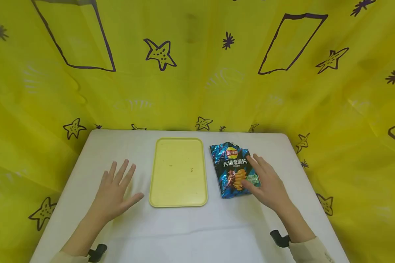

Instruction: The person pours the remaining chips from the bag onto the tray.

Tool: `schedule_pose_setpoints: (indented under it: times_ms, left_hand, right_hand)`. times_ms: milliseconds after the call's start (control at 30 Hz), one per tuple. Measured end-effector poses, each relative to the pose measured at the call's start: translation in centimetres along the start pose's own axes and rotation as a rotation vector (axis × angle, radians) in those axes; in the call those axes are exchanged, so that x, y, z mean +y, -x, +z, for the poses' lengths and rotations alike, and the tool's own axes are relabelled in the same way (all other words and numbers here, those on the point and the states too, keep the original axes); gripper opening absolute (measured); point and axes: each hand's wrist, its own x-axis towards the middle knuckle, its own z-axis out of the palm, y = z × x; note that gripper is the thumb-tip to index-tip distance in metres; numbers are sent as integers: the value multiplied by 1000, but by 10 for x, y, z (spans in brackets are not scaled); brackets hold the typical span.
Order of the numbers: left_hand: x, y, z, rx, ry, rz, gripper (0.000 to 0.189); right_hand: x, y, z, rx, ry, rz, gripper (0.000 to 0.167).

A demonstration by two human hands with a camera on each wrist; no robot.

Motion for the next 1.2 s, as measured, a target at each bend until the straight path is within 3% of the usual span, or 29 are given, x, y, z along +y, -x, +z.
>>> schedule_pose_setpoints:
  times_ms: [300,533,833,1033,1200]
  left_hand:
    - [4,-5,40,-37,85,65,87]
    - [6,-6,61,-141,95,59,90]
    - [8,-9,73,-278,112,-41,104]
    - [9,-12,74,-289,98,-64,108]
    - [9,-17,80,-332,64,-76,118]
  right_hand:
    - [29,0,31,-41,-122,85,74]
    - [48,5,51,-71,-166,137,72]
    - [69,10,66,-113,-178,201,70]
    - [76,13,73,-126,-206,232,68]
    - [79,7,76,-144,-226,310,68]
